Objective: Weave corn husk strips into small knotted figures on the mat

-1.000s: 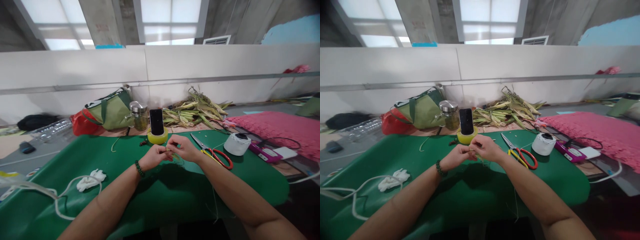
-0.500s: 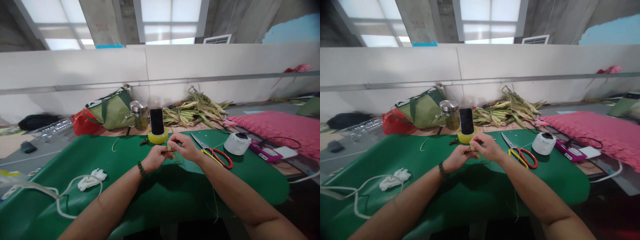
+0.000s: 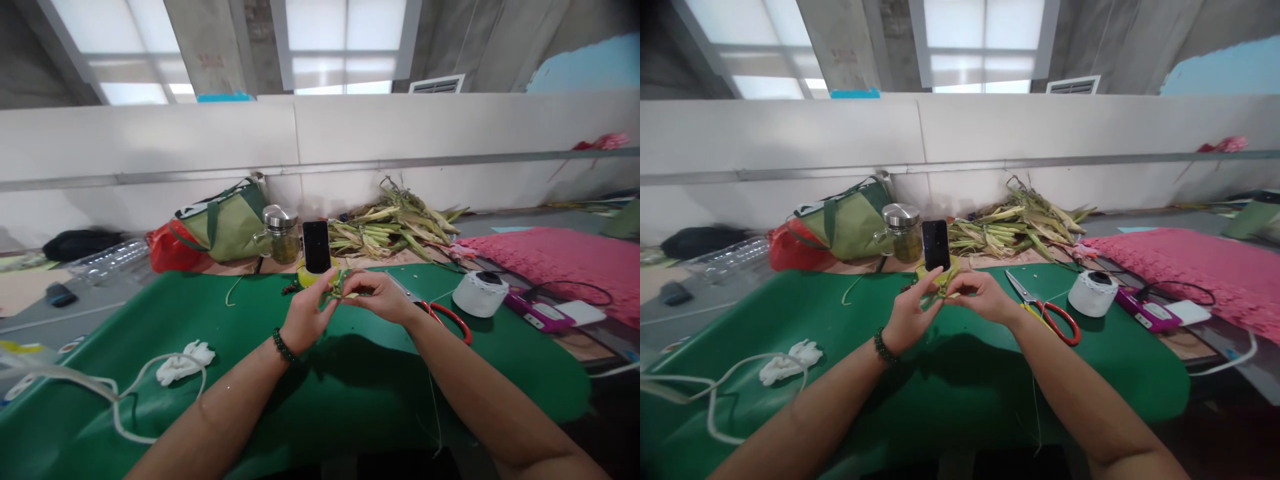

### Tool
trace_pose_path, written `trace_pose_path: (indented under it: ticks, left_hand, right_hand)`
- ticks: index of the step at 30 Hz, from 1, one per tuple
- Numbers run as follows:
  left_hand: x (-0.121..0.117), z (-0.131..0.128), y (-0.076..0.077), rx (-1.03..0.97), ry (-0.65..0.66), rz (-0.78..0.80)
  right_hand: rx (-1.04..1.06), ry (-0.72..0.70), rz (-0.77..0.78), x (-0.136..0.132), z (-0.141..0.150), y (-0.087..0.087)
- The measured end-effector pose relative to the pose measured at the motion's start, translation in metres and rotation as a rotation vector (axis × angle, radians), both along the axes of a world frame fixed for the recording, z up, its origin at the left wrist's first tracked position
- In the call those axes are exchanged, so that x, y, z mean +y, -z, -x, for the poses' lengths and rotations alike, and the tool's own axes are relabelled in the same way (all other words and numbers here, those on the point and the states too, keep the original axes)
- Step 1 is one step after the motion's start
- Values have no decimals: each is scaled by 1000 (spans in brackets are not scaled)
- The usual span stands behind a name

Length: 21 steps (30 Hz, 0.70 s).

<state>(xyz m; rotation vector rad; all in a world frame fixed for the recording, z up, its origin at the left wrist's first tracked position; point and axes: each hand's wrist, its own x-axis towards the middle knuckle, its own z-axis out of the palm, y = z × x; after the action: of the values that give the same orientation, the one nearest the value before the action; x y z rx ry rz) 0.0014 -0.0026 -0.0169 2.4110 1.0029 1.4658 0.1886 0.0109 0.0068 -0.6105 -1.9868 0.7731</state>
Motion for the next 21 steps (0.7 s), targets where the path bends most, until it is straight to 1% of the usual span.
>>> trace_pose_path:
  ticks: [3,7,10,13,16,19,21]
  left_hand:
    - [-2,-1,-3,5,31,12]
    - [-4,-2,-7,-5,23,140]
    - [-4,-2,-10,-16,31,194]
    - [-4,-2,-12,-9,36,227]
    - [-4,-3,-13,-8,38,256]
    - [-5,-3,-12,-22,40,268]
    - [-5,-4,-12,-37,45,276]
  right_hand:
    - [-20,3,27,0,1,2]
    - [-20,43,-7,0,0,2]
    - [-49,65,-22,-1,-1,1]
    - [-62,103,-96,-5,0,0]
    - [-31,123,-187,-9,2,-2]
    - [1,151,-209,-12,2,-3]
    - [21,167,-190,-14,2,-2]
